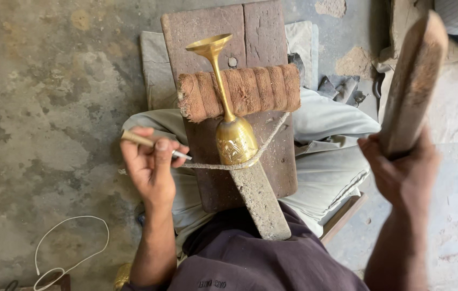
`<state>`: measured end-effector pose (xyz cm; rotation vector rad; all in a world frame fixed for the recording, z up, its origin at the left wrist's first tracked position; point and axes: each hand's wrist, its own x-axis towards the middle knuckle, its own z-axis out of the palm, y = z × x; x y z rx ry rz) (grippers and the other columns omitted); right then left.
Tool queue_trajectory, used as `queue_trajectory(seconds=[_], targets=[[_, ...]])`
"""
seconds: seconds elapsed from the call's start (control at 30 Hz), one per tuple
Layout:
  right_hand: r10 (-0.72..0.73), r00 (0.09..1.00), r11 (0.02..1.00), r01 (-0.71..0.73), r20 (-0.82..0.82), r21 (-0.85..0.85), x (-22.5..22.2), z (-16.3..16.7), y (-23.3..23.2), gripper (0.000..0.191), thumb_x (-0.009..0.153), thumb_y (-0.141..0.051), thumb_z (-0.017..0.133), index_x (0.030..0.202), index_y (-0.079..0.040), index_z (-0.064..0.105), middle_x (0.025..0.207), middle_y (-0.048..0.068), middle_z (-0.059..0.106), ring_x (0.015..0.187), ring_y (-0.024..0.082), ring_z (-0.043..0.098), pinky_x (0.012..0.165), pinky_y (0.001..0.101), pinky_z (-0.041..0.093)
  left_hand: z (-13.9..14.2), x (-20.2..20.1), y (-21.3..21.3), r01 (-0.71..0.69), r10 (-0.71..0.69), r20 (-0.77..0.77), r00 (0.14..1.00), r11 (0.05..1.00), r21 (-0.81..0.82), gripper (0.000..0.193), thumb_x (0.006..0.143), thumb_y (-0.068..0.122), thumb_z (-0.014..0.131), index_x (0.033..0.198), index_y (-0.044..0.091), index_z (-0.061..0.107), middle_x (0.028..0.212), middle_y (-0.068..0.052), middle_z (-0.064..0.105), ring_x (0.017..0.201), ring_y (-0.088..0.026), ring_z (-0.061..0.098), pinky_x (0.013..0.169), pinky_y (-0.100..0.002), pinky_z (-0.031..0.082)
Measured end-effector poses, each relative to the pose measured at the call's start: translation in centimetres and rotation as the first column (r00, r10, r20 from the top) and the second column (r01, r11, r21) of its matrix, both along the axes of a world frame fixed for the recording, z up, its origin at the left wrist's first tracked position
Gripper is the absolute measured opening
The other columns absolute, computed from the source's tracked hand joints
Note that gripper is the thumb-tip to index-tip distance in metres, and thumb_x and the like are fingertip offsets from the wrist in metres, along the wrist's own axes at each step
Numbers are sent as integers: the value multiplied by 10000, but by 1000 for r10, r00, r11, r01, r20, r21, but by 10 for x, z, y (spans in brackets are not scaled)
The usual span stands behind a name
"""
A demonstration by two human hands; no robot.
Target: The person sits on the floor with a brass lamp clamped to a board on their lap and hammers a punch against the lamp's base to emboss a decorative pattern, repositioning the punch around the surface between strikes. Finished brass lamps are visible on the floor nearby.
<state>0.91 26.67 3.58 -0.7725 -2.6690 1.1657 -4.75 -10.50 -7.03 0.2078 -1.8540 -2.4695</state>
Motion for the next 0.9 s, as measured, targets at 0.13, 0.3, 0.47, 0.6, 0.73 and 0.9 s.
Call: queue_trajectory(seconds=[0.13,0.3,0.47,0.6,0.73,0.9], targets=[[-268,922,963,251,281,93,33,-69,24,398,791,-204,889,1038,28,680,870,120,713,749,197,655,679,352,519,-7,28,1,-12,20,147,989,998,-59,293,1069,134,612,1304,56,453,958,-61,650,773,-121,679,647,-230,579],[-340,925,899,372,168,-231,54,-85,21,271,829,-174,819,939,43,701,839,97,716,739,181,664,707,316,529,4,54,20,20,12,188,982,985,-169,248,1052,136,647,1240,51,511,931,-45,632,709,-91,637,600,-216,541],[-269,958,895,287,100,-340,60,-67,25,232,812,-130,813,906,36,681,818,80,705,720,160,652,680,309,523,27,64,57,66,-63,24,998,871,-487,257,999,141,697,1208,37,587,1028,-51,625,682,-72,623,559,-231,511],[-239,968,932,252,82,-261,74,-54,21,221,815,-130,810,912,25,687,813,78,707,717,158,648,683,306,520,48,78,77,22,-134,-125,983,765,-644,319,988,162,725,1251,30,602,1157,-98,645,714,-83,621,590,-252,520],[-223,975,929,215,9,-300,94,-45,18,239,821,-140,810,930,27,680,811,81,706,724,159,649,700,303,522,62,87,93,88,-85,32,996,813,-576,364,986,221,745,1268,45,596,1006,-64,712,664,-78,622,563,-256,504],[-207,978,923,195,-1,-332,110,-41,23,258,823,-140,815,949,37,677,810,89,705,722,163,651,699,309,524,78,81,102,98,-82,57,995,897,-431,486,931,239,767,1286,13,523,1127,-88,723,587,-75,608,453,-243,485]])
